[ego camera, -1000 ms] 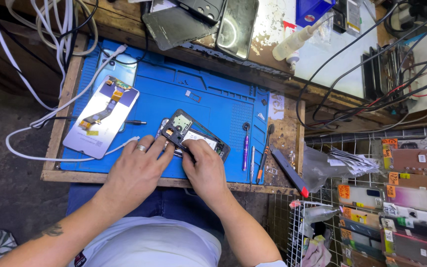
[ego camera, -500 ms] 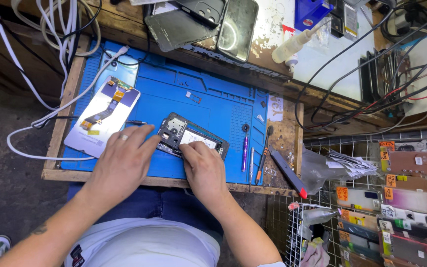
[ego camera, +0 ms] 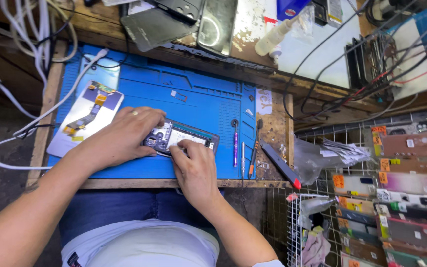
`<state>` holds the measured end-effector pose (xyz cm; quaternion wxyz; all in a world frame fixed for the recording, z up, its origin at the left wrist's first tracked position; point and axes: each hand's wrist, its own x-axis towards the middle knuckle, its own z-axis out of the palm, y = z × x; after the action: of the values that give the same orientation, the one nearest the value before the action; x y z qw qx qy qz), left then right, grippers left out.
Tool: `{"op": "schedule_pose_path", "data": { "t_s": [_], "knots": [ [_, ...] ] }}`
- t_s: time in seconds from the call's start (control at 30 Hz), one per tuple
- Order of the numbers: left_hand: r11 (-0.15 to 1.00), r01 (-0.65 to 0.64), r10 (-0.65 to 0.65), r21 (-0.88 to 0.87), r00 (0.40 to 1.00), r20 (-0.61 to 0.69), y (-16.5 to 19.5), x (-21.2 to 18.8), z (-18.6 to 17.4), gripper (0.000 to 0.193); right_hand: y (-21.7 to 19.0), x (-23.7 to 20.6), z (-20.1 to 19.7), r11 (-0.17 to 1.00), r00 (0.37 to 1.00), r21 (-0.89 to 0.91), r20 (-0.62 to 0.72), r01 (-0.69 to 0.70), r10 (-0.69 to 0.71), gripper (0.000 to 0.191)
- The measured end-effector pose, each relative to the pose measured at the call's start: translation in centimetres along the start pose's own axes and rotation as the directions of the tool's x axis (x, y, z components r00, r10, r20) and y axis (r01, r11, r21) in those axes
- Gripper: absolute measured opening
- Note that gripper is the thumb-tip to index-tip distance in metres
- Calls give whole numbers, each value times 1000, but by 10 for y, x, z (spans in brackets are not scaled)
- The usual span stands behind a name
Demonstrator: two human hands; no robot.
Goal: The person repairs a mobile phone by hand and using a small screwdriver, removing components, handling a battery, and reassembling parts of the device on a blue mat.
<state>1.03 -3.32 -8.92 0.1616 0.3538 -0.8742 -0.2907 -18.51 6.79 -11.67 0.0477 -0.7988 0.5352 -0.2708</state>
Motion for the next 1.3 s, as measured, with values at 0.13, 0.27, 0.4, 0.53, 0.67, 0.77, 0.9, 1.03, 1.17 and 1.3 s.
{"op": "schedule_pose_path", "data": {
  "t_s": [0.13, 0.27, 0.4, 0.53, 0.67, 0.77, 0.9, 1.03, 1.17, 1.3],
  "knots": [
    [997, 55, -55, -48, 998, -4, 0, 2, 4, 79, 17, -17, -6, 995, 980, 44, -176, -92, 98, 30],
    [998, 42, -43, -46, 999, -11, -3, 0, 5, 81, 48, -37, -15, 957, 915, 83, -280, -278, 290, 26],
    [999, 27, -27, -22, 999, -18, -1, 1, 8, 75, 65, -58, -17, 932, 879, 115, -310, -344, 363, 23],
    [1000, 19, -19, -10, 999, -26, 1, 1, 10, 76, 67, -64, -14, 951, 903, 67, -299, -303, 309, 23],
    [999, 34, -35, -18, 999, -23, 2, 1, 11, 76, 63, -59, -11, 955, 918, 19, -270, -297, 291, 25],
    [998, 66, -66, -24, 998, -15, 2, 2, 12, 79, 62, -56, -12, 957, 924, 43, -253, -286, 288, 27],
    [999, 41, -41, -14, 999, -33, 1, 5, 13, 75, 63, -53, -16, 954, 921, 76, -250, -290, 299, 26],
    [999, 48, -48, -14, 999, -19, -1, 6, 14, 77, 60, -50, -19, 960, 934, 64, -225, -272, 279, 28],
    [1000, 13, -13, 13, 1000, -29, -1, 6, 15, 78, 55, -48, -23, 968, 959, 46, -133, -245, 250, 30],
    [1000, 9, -9, 6, 1000, -15, -5, 7, 14, 81, 51, -44, -23, 955, 951, 78, -101, -285, 292, 33]
  ]
}}
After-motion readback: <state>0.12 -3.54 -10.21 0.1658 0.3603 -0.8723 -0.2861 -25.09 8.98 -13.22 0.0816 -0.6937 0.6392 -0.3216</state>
